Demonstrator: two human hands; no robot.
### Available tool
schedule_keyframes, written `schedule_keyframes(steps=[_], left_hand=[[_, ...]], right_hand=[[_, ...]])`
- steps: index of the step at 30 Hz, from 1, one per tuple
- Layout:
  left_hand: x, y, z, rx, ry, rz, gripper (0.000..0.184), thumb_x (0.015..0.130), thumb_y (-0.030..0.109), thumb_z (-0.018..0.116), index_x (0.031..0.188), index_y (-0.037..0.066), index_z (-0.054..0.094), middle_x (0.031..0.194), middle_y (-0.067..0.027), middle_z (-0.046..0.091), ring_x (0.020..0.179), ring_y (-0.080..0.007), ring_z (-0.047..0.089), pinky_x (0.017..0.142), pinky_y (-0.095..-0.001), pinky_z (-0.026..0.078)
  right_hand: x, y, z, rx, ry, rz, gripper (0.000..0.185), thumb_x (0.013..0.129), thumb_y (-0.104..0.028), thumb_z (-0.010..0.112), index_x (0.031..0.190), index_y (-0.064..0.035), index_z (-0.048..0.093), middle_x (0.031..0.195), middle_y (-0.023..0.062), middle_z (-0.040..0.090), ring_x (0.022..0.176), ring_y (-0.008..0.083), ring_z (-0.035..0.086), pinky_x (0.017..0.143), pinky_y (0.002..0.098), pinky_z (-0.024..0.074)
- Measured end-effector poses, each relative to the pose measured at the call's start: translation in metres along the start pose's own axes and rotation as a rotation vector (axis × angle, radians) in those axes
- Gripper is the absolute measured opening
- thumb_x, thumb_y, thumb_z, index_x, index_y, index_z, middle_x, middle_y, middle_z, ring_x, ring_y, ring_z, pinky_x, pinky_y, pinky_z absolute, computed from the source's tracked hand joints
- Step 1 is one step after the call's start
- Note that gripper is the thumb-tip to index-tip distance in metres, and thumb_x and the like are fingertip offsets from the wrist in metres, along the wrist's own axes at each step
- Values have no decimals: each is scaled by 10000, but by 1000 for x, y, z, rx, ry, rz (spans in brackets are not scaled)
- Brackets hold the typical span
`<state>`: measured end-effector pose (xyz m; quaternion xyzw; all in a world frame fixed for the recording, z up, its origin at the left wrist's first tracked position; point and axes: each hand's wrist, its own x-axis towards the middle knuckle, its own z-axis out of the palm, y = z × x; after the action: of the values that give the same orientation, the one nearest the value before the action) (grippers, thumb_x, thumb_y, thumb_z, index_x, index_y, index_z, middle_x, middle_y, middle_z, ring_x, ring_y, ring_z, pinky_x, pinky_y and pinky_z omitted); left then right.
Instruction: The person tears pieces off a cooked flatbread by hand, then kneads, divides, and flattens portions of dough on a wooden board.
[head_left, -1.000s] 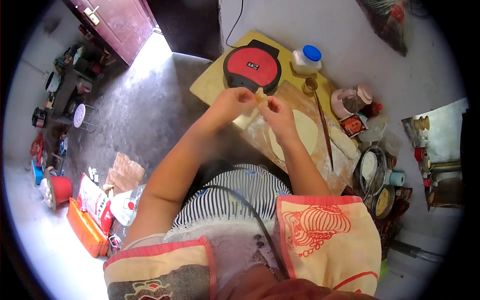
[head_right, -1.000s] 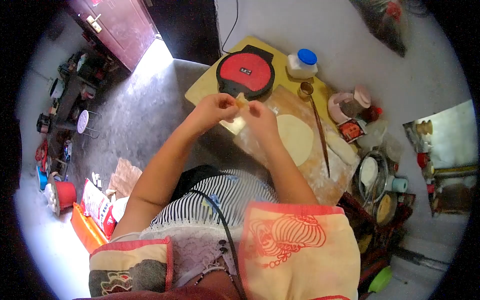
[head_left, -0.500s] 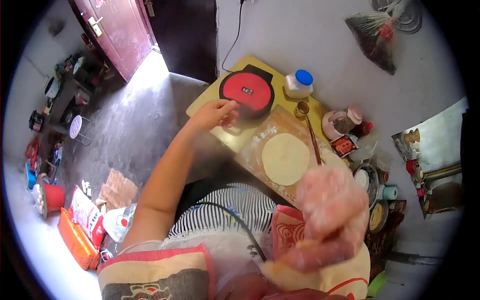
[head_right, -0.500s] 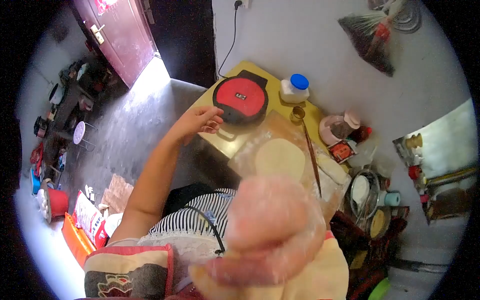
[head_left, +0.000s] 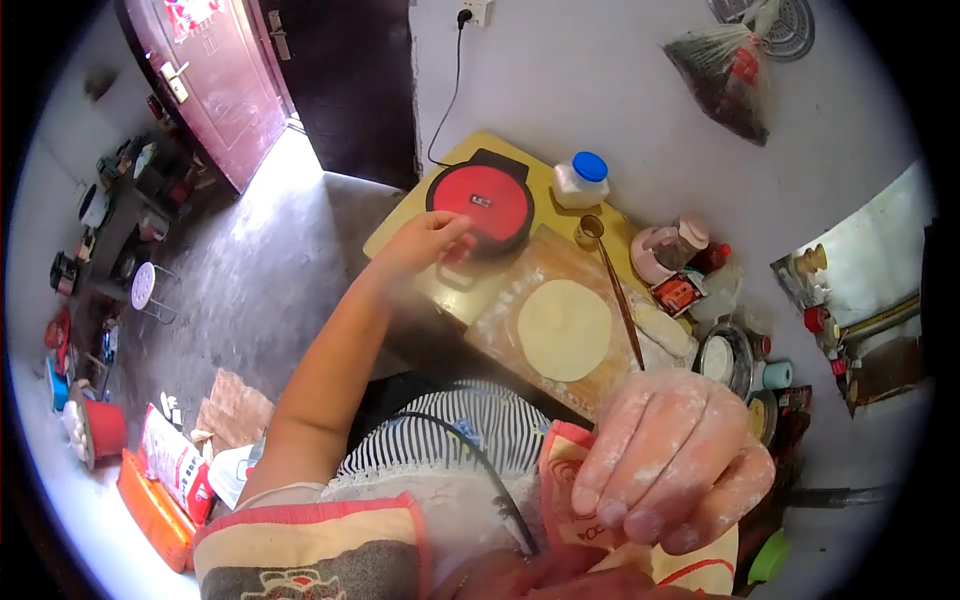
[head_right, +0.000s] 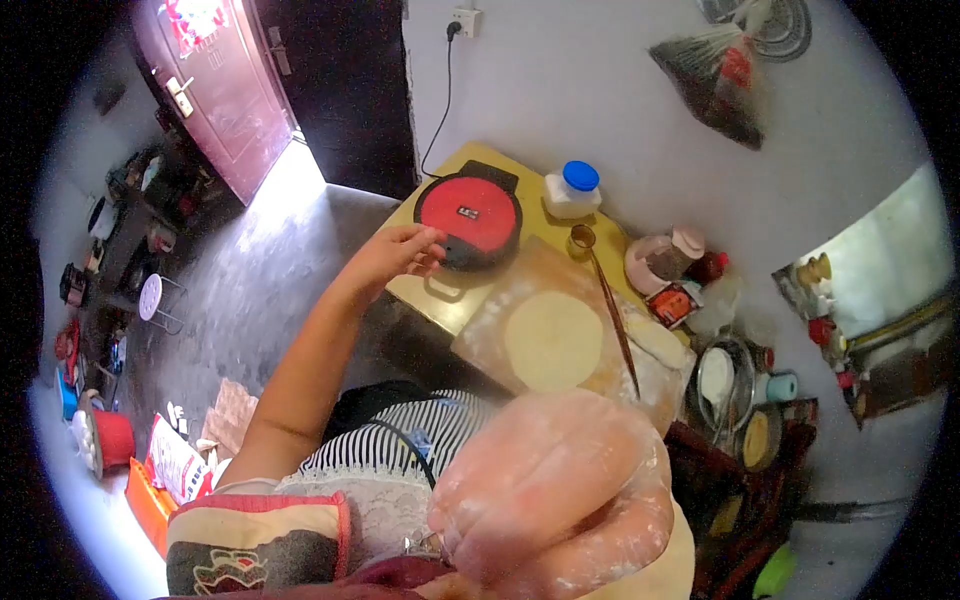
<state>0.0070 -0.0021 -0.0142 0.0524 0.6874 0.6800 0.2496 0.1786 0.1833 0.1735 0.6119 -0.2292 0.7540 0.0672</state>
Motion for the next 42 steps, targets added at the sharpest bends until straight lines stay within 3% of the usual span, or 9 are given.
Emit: schedule_keyframes(steps=[9, 12, 18, 27, 31, 33, 35, 38, 42], left_hand=[[10, 9, 9, 16, -112, 9, 420, 1028, 372, 559, 1238, 15, 632, 1009, -64, 666, 844, -123, 637, 779, -269, 535], [12, 5, 10, 2, -150, 6, 415, 1027, 372, 565, 1243, 25, 636, 1004, -63, 667, 831, -120, 634, 747, -257, 528], [10, 4, 15, 45, -193, -24, 418, 1021, 358, 583, 1252, 13, 631, 1004, -64, 673, 846, -110, 622, 747, -244, 519], [2, -3, 18, 48, -267, -26, 376, 1017, 297, 585, 1246, 3, 637, 1014, -48, 673, 856, -94, 604, 781, -258, 508], [1, -8, 17, 75, -244, 66, 302, 986, 247, 611, 1170, 14, 664, 995, -24, 698, 855, -94, 640, 724, -253, 512], [6, -23, 15, 58, -237, 128, 298, 986, 225, 598, 1185, 12, 661, 1031, -30, 706, 879, -93, 652, 751, -254, 519], [17, -46, 17, 71, -148, 276, 372, 994, 276, 571, 1245, 10, 640, 1151, -98, 700, 1027, -164, 661, 889, -292, 506], [6, -53, 47, 207, 79, 430, 493, 1008, 352, 529, 1357, 5, 546, 1313, -167, 621, 1223, -253, 586, 1032, -355, 436], [-13, -64, 86, 540, 8, 434, 595, 1022, 429, 467, 1439, 5, 461, 1449, -185, 516, 1327, -295, 511, 1102, -404, 381]], right_hand=[[3, 16, 13, -86, -66, -220, 75, 852, 38, 674, 842, 113, 683, 839, 252, 649, 647, 328, 661, 547, 362, 522], [2, -2, 29, -230, 26, -35, 105, 824, -10, 721, 889, 68, 699, 825, 190, 655, 635, 311, 643, 528, 363, 496], [-6, 25, 31, -40, -11, -160, 103, 841, -7, 710, 881, 82, 676, 830, 244, 643, 640, 313, 646, 532, 393, 506], [-7, 30, 62, -71, 46, -69, 86, 865, -11, 685, 896, 69, 678, 882, 258, 649, 671, 312, 654, 582, 397, 524], [-27, 32, 8, -1033, 384, 163, 108, 942, -66, 622, 854, -5, 636, 876, 101, 636, 763, 204, 588, 664, 343, 493], [-64, 51, -28, -855, 966, 507, 116, 974, -100, 600, 991, 3, 650, 916, 79, 650, 808, 174, 602, 749, 350, 507], [-114, 73, -63, -789, 1216, 530, 199, 1014, -155, 548, 1117, -3, 625, 1009, 74, 655, 876, 173, 619, 841, 347, 510], [-198, 110, -105, -711, 1373, 640, 454, 1029, -338, 531, 1364, -32, 507, 1284, 118, 582, 1135, 214, 578, 992, 371, 480], [-212, 152, -102, 14, 1519, 554, 678, 1026, -580, 341, 1535, -133, 339, 1538, 85, 417, 1385, 320, 431, 1128, 461, 364]])
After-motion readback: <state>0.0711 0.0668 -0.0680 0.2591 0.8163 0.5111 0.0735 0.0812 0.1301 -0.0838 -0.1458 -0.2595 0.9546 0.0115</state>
